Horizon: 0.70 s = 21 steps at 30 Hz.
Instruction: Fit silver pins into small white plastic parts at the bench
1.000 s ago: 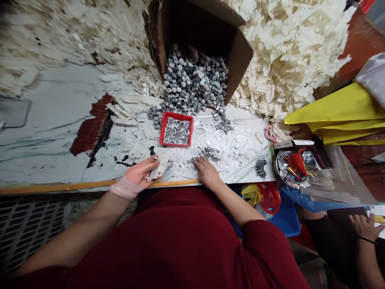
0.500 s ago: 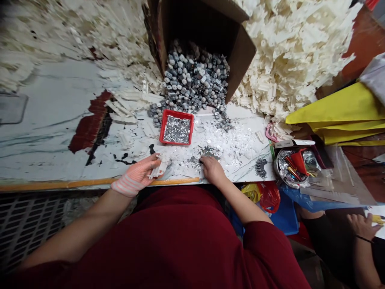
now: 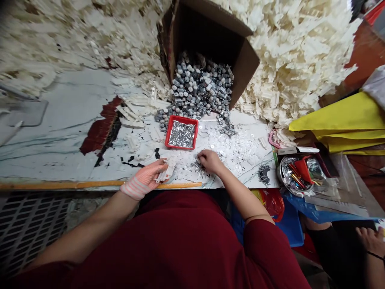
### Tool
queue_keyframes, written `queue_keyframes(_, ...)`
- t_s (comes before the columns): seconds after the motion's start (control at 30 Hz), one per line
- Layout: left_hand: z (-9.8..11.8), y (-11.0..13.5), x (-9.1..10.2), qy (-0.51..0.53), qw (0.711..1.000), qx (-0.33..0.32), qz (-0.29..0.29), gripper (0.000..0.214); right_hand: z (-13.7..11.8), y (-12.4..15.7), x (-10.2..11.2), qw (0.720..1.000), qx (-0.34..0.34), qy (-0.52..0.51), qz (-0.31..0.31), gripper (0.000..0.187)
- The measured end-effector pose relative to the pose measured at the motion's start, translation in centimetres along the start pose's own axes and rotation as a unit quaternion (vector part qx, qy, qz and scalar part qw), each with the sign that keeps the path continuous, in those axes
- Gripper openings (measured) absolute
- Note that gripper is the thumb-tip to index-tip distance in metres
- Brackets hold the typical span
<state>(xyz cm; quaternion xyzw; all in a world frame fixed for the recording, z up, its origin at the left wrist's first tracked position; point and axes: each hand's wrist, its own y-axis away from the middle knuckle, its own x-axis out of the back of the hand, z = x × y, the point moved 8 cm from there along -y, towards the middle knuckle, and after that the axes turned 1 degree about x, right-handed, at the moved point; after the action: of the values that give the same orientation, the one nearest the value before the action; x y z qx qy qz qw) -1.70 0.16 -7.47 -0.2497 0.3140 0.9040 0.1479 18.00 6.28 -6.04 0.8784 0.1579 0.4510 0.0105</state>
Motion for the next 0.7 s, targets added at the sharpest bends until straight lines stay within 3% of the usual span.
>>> queue_keyframes(0.07,-0.1,0.0,0.1,-0.003,1.0,0.003,-0.002,0.024,-1.9,-1.9,2.3,0.997,0.03,0.055,0.047,0.024)
queue_keyframes(0.13,-0.1,0.0,0.2,0.0,1.0,0.006,0.001,0.025,-4.9,-4.5,3.2,0.984,0.103,0.144,0.034,0.026)
queue_keyframes(0.2,0.0,0.0,0.2,0.002,1.0,0.012,0.007,0.026,-7.3,-7.1,2.3,0.959,0.157,0.233,-0.029,0.026)
queue_keyframes(0.3,0.0,0.1,0.4,0.0,1.0,0.012,0.016,0.027,-8.6,-10.0,0.2,0.936,0.165,0.293,-0.1,0.026)
queue_keyframes(0.4,0.1,0.0,0.8,-0.003,1.0,0.013,0.028,0.029,-8.7,-11.6,-0.7,0.947,0.165,0.255,-0.099,0.021)
queue_keyframes(0.5,0.5,-0.1,0.9,-0.008,0.999,0.012,0.029,0.03,-8.3,-12.1,0.1,0.968,0.158,0.18,-0.07,0.014)
queue_keyframes(0.7,0.9,-0.1,0.1,0.008,1.0,0.017,0.025,0.031,-6.0,-8.3,4.0,0.992,0.12,0.043,0.009,0.008)
